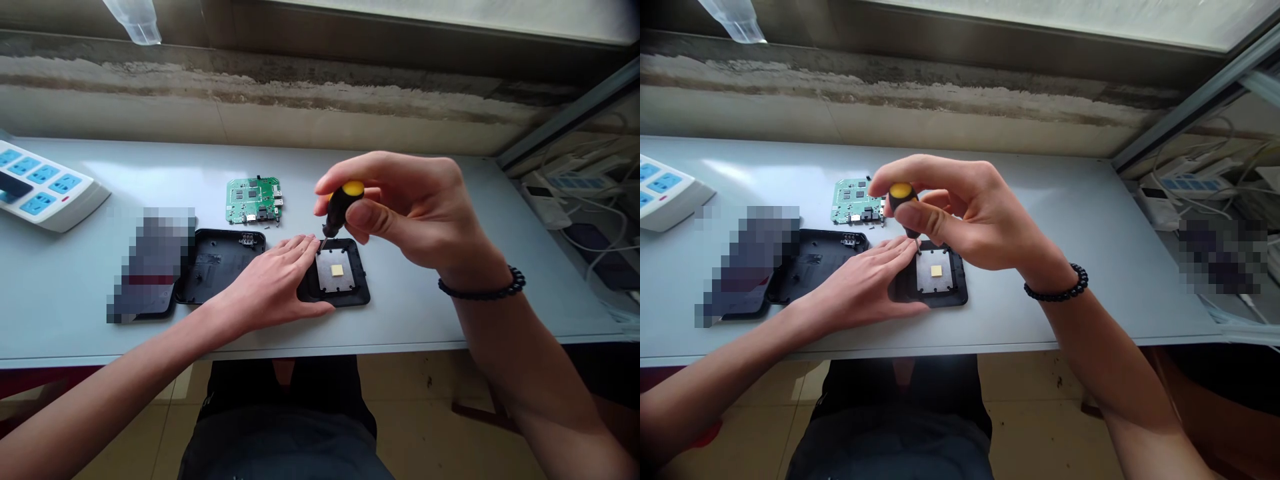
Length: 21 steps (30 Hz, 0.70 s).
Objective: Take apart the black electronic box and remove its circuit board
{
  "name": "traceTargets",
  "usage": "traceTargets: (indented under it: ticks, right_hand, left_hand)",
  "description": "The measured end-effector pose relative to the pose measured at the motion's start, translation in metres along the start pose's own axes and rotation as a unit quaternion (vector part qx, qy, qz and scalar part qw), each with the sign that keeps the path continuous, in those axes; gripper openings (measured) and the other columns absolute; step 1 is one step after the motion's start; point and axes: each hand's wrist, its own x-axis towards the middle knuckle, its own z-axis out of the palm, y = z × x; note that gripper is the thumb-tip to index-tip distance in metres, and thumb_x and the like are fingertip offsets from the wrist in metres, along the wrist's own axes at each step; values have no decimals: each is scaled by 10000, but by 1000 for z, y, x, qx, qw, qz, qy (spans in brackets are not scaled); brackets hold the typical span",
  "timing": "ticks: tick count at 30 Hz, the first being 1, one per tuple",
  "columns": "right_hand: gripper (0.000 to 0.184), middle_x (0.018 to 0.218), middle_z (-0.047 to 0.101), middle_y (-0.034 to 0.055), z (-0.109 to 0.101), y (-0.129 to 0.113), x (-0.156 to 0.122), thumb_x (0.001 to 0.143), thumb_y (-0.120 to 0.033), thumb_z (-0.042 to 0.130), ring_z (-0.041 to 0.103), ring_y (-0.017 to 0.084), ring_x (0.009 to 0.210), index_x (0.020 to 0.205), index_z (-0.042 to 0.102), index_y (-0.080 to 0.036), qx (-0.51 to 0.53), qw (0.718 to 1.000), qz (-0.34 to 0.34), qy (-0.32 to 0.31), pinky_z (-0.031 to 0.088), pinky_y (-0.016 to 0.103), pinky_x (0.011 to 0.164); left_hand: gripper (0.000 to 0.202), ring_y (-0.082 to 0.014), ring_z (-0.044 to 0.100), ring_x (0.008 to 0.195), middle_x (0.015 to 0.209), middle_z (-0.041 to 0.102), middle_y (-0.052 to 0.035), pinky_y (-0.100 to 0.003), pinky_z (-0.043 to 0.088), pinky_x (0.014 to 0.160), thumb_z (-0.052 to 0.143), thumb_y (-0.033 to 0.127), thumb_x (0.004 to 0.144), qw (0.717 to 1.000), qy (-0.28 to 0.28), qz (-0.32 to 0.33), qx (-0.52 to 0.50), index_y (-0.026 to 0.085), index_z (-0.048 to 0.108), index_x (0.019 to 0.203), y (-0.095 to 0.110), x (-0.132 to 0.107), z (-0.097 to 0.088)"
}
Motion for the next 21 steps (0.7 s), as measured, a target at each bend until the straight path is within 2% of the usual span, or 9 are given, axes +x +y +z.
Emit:
traceTargets:
  ticks: [2, 3, 5, 7, 9, 12, 15, 18, 21]
  right_hand:
    - [175, 1073, 732, 74, -3, -2, 1, 904, -323, 729, 681, 169, 982, 1047, 733, -223, -9, 1000, -9, -5, 567, 259, 654]
    - [140, 1076, 732, 76, -5, -3, 2, 913, -305, 715, 683, 167, 980, 1025, 727, -221, -8, 1000, -16, -17, 573, 262, 673]
    - [103, 1033, 730, 77, -6, -3, 3, 936, -270, 679, 668, 127, 822, 1007, 711, -203, 7, 998, -25, -48, 556, 250, 626]
    - [107, 970, 715, 70, -5, -1, 4, 952, -246, 652, 575, 67, 624, 1003, 694, -163, 30, 998, -33, -54, 503, 229, 524]
    - [147, 949, 701, 63, -2, 3, 5, 949, -246, 660, 539, 42, 585, 1031, 690, -128, 46, 998, -43, -27, 469, 209, 485]
    - [198, 945, 705, 54, 5, 8, 6, 920, -239, 702, 624, 58, 715, 1074, 708, -114, 60, 997, -46, 13, 483, 179, 518]
    - [209, 867, 689, 25, 14, 9, 7, 826, -255, 806, 579, 53, 672, 976, 738, -125, 49, 996, -38, 64, 428, 169, 441]
    - [261, 746, 610, -10, 20, 9, 9, 772, -359, 858, 502, 51, 621, 821, 715, -145, -25, 991, -12, 135, 407, 178, 424]
    - [362, 718, 564, -16, 21, 12, 11, 757, -464, 859, 490, 49, 600, 791, 678, -151, -35, 986, -4, 164, 412, 182, 431]
  left_hand:
    - [1057, -360, 376, 1545, 1643, 391, -230, -443, 345, 1275, 622, 736, 896, 1000, 0, 0, 1, -6, 341, 1594, 0, 0, 0]
    - [1053, -359, 374, 1546, 1645, 388, -229, -441, 345, 1275, 621, 737, 897, 1000, 0, 1, 0, -6, 346, 1591, 0, 0, 0]
    - [1035, -354, 381, 1544, 1645, 390, -225, -438, 352, 1271, 618, 733, 901, 1000, 2, 3, -1, 2, 360, 1587, 0, 0, 0]
    - [1029, -350, 388, 1541, 1644, 393, -222, -440, 362, 1266, 613, 736, 902, 1000, 4, 3, -4, 11, 361, 1587, 0, -1, 0]
    - [1039, -350, 379, 1546, 1648, 383, -222, -449, 360, 1266, 608, 744, 899, 1000, 4, 0, -5, 15, 351, 1592, -1, -1, 0]
    - [1054, -362, 366, 1549, 1648, 378, -221, -468, 352, 1270, 618, 746, 891, 1000, 0, -3, -5, 18, 337, 1600, -1, -1, 1]
    - [1071, -380, 379, 1538, 1644, 379, -229, -481, 361, 1265, 623, 752, 883, 1000, -6, -8, -4, 17, 329, 1604, 0, -1, 1]
    - [1087, -389, 389, 1531, 1641, 386, -231, -487, 361, 1265, 627, 758, 875, 1000, -9, -15, -1, 19, 319, 1610, 1, 0, 1]
    - [1099, -392, 378, 1535, 1636, 397, -229, -488, 353, 1270, 640, 755, 868, 1000, -11, -22, 0, 21, 314, 1616, 1, 1, 0]
